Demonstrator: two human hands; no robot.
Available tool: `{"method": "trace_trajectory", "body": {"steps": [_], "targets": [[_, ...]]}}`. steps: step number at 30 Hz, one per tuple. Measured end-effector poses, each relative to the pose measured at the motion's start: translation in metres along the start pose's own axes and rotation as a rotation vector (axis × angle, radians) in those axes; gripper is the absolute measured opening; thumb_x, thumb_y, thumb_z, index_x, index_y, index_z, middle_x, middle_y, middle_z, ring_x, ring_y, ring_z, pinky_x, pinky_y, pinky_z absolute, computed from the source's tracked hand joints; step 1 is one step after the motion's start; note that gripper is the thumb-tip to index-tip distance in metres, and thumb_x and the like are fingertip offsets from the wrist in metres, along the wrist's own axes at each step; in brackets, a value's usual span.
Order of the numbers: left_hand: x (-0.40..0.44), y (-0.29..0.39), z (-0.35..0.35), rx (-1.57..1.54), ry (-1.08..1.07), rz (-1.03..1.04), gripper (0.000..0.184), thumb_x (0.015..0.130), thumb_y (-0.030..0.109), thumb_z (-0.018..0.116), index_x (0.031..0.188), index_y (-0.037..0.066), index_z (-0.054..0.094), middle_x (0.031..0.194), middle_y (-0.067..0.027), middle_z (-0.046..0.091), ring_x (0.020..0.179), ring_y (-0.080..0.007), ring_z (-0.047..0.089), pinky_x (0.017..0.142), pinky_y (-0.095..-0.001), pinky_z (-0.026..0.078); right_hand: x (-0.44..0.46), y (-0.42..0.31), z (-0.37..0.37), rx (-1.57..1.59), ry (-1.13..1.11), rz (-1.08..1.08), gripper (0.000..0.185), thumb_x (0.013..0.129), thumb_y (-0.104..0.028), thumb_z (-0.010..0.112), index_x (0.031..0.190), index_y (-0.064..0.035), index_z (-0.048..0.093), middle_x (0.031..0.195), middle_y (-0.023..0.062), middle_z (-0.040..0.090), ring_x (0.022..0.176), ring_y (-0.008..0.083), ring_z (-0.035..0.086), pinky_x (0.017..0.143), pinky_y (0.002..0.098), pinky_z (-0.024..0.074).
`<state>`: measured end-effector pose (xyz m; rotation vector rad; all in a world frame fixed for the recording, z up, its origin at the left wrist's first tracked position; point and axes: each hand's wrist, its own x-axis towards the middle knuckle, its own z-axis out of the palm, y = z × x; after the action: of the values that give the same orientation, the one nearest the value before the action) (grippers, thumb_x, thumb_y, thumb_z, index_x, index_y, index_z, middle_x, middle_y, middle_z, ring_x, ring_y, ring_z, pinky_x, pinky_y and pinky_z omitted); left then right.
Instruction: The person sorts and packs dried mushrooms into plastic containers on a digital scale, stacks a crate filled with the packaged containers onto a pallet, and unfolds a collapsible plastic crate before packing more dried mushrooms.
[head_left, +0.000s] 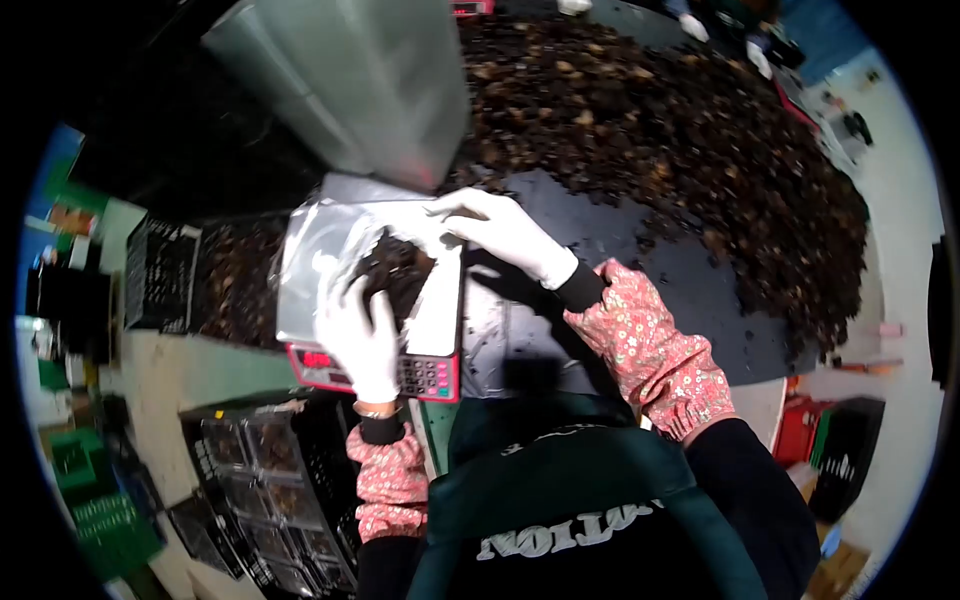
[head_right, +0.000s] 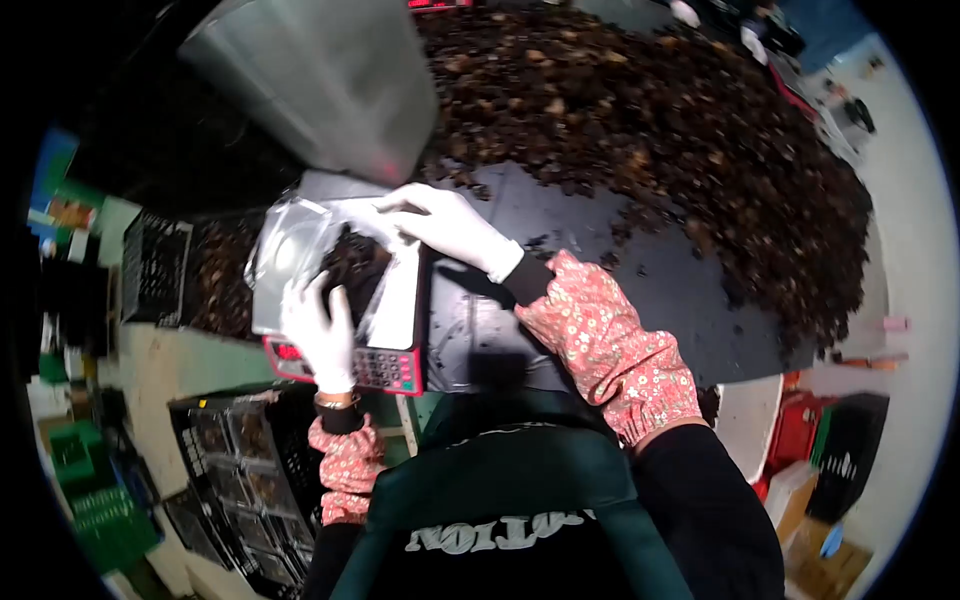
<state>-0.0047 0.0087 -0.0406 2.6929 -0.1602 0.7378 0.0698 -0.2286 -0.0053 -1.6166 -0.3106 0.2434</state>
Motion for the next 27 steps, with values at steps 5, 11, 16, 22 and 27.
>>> {"method": "trace_trajectory", "body": {"steps": [5, 11, 16, 22, 27], "targets": [[-0.002, -0.002, 0.001, 0.076, 0.034, -0.016, 0.032, 0.091, 0.019, 0.063, 0.118, 0.002, 0.062, 0.123, -0.0155, 0.061, 0.123, -0.0371, 0.050, 0.104, -0.0495, 0.036, -0.129, 0.067, -0.070, -0.135, 0.552, 0.224, 0.019, 0.095, -0.014, 0.060, 0.107, -0.0054, 0.072, 0.095, 0.0055, 0.071, 0.082, 0.0097, 0.065, 0.076, 0.0248, 0.0512], [-0.006, 0.077, -0.008, -0.469, 0.035, 0.064, 0.023, 0.089, -0.003, 0.059, 0.112, -0.003, 0.064, 0.111, -0.0173, 0.064, 0.100, -0.0306, 0.062, 0.091, -0.0383, 0.048, -0.234, 0.113, -0.149, -0.715, 1.033, 0.223, 0.017, 0.091, -0.016, 0.062, 0.101, -0.0077, 0.072, 0.099, 0.0094, 0.069, 0.096, 0.0267, 0.067, 0.084, 0.0318, 0.0520], [-0.035, 0.151, 0.066, -0.785, -0.378, 0.262, 0.020, 0.088, 0.004, 0.062, 0.108, 0.004, 0.064, 0.105, -0.0140, 0.063, 0.095, -0.0309, 0.063, 0.084, -0.0360, 0.051, -0.210, 0.126, -0.140, -1.019, 0.714, 0.129, 0.030, 0.083, -0.019, 0.069, 0.113, -0.0144, 0.069, 0.106, 0.0074, 0.064, 0.095, 0.0264, 0.064, 0.084, 0.0347, 0.0520], [-0.046, 0.200, 0.140, -0.357, -0.513, 0.407, 0.038, 0.085, 0.012, 0.067, 0.123, 0.014, 0.062, 0.106, -0.0133, 0.057, 0.091, -0.0304, 0.062, 0.078, -0.0393, 0.051, -0.232, 0.129, -0.157, -0.138, 0.897, 0.413, 0.020, 0.089, -0.018, 0.066, 0.104, -0.0049, 0.068, 0.092, 0.0049, 0.066, 0.082, 0.0173, 0.064, 0.068, 0.0294, 0.0518], [-0.046, 0.209, 0.159, -0.478, -0.432, 0.291, 0.016, 0.083, 0.015, 0.069, 0.098, 0.008, 0.067, 0.089, -0.0139, 0.056, 0.087, -0.0301, 0.059, 0.073, -0.0410, 0.048, -0.286, 0.117, -0.153, 0.745, 0.890, 0.000, 0.029, 0.092, -0.016, 0.056, 0.115, 0.0011, 0.062, 0.115, 0.0123, 0.064, 0.100, 0.0238, 0.065, 0.078, 0.0353, 0.0560]]}}
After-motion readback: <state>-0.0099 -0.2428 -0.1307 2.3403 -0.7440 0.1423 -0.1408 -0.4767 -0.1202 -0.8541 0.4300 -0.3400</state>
